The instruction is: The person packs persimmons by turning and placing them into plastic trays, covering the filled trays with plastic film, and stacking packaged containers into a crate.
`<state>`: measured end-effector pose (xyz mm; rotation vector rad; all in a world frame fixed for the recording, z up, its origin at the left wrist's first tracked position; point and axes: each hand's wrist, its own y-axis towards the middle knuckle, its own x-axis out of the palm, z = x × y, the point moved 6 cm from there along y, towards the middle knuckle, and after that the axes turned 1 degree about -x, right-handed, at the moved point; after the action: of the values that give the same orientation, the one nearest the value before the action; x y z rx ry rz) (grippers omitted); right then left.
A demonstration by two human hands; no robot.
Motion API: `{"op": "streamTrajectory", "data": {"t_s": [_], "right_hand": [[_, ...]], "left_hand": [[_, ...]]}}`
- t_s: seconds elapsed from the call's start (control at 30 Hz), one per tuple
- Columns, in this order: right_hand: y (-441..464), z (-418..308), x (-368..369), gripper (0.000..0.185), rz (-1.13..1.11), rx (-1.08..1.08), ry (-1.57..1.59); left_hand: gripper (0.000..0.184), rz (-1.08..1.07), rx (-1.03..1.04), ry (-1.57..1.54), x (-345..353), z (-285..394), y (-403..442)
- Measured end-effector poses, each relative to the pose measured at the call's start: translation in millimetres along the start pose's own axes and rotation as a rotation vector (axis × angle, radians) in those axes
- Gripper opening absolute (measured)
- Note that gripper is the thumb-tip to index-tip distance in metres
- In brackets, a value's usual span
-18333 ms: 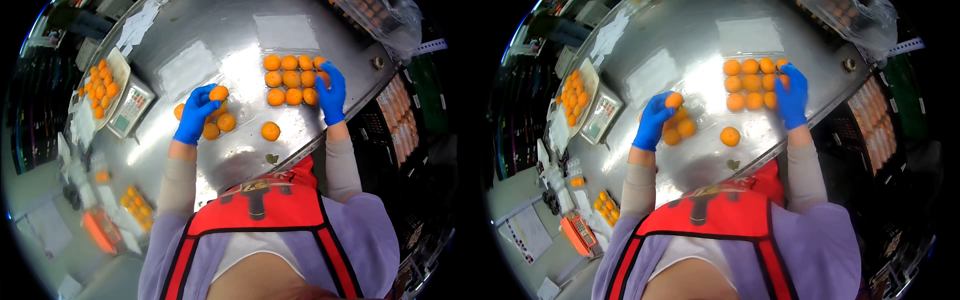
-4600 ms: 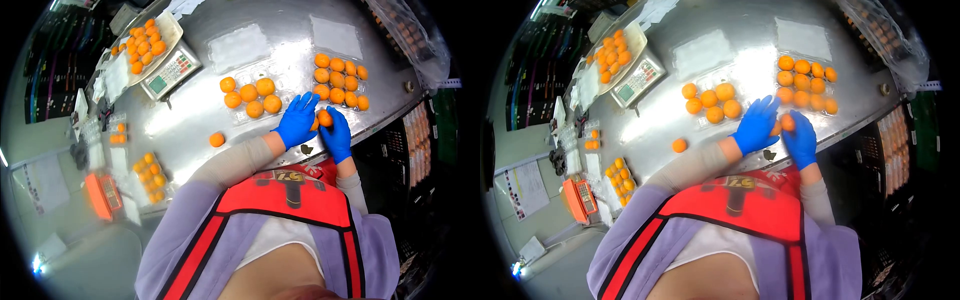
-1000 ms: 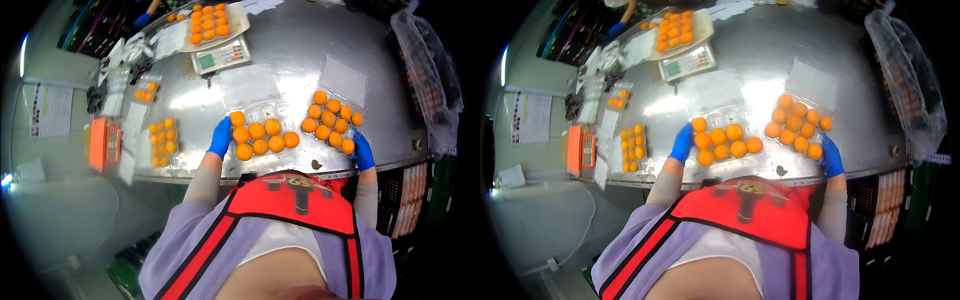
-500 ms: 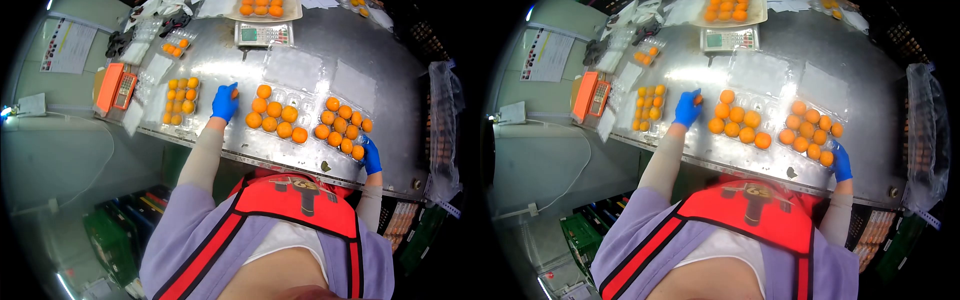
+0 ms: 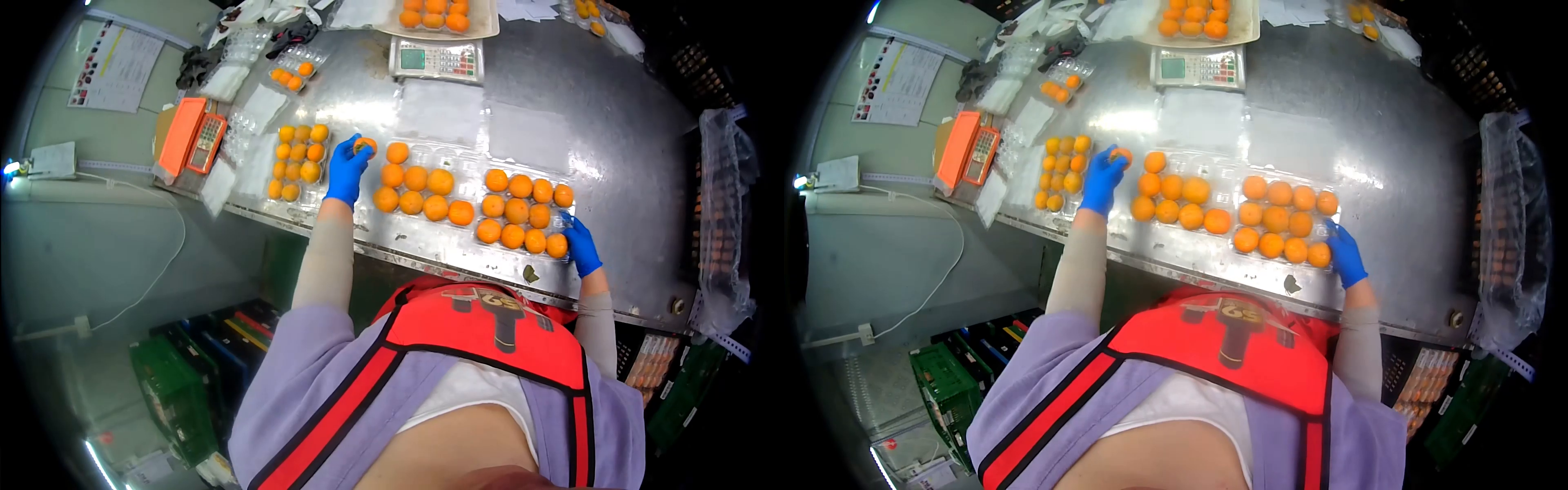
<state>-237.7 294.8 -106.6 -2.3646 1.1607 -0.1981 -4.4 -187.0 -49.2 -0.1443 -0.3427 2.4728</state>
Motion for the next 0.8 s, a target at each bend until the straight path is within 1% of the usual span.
{"op": "streamTrajectory", "data": {"t_s": [0.03, 0.07, 0.13, 0.17, 0.2, 0.27, 0.3, 0.33, 0.37, 0.4, 0.47, 0.5, 0.53, 0.6, 0.67, 0.73, 0.77, 0.8], "right_hand": [[6.8, 4.0, 7.0, 0.042, -0.015, -0.021, 0.006], [6.2, -2.5, 18.8, 0.042, -0.035, -0.035, 0.007], [11.6, -6.5, 43.5, 0.043, -0.073, -0.06, 0.076], [15.6, -5.6, 58.9, 0.043, -0.092, -0.058, 0.056], [20.2, -5.1, 69.4, 0.043, -0.094, -0.06, 0.039], [20.8, -13.7, 87.0, 0.044, -0.127, -0.121, 0.009], [19.1, -17.7, 91.4, 0.046, -0.13, -0.051, -0.02], [15.3, -27.8, 95.3, 0.047, -0.131, 0.019, -0.047], [9.4, -41.0, 93.5, 0.048, -0.11, 0.082, -0.165], [6.7, -49.7, 91.6, 0.048, -0.087, 0.083, -0.159], [0.5, -83.8, 75.9, 0.053, 0.176, -0.201, -0.591], [-7.8, -103.9, 73.8, 0.053, 0.169, -0.243, -0.549], [-12.2, -118.5, 69.3, 0.053, 0.198, -0.236, -0.55], [-25.2, -157.4, 81.1, 0.051, -0.099, -0.463, 0.02], [-56.9, -206.8, 92.7, 0.05, -0.202, -0.363, 0.231], [-70.8, -230.7, 101.1, 0.053, -0.201, -0.463, 0.3], [-71.0, -234.2, 104.5, 0.054, -0.191, -0.494, 0.33], [-68.2, -235.4, 107.9, 0.055, -0.184, -0.524, 0.359]], "left_hand": [[0.05, 0.043, -0.035, -0.131, 6.0, 16.7, -16.5], [0.05, 0.043, -0.03, -0.134, 14.0, 26.7, -27.2], [0.049, -0.185, 0.067, -0.549, 41.9, 47.7, -42.3], [0.048, -0.276, 0.056, -0.571, 52.7, 53.2, -47.6], [0.046, -0.415, 0.15, -0.674, 81.8, 75.4, -65.2], [0.048, -0.485, 0.151, -0.677, 111.0, 97.9, -83.8], [0.048, -0.505, 0.147, -0.678, 123.4, 103.5, -88.6], [0.046, -0.533, 0.226, -0.613, 134.8, 111.5, -93.2], [0.045, -0.56, 0.304, -0.547, 144.3, 119.7, -97.6], [0.045, -0.583, 0.3, -0.551, 152.4, 125.6, -100.1], [0.045, -0.665, 0.388, -0.376, 171.4, 139.0, -107.6], [0.049, -0.705, 0.41, -0.405, 180.1, 142.5, -111.8], [0.049, -0.732, 0.408, -0.416, 188.8, 146.9, -116.6], [0.052, -0.785, 0.343, -0.397, 205.4, 151.2, -124.7], [0.056, -0.822, 0.364, -0.422, 221.3, 149.6, -127.9], [0.052, -0.794, 0.739, -0.15, 234.6, 155.8, -135.9], [0.05, -0.724, 0.922, -0.028, 237.8, 160.5, -141.7], [0.051, -0.681, 1.016, 0.095, 242.2, 164.8, -147.2]]}}
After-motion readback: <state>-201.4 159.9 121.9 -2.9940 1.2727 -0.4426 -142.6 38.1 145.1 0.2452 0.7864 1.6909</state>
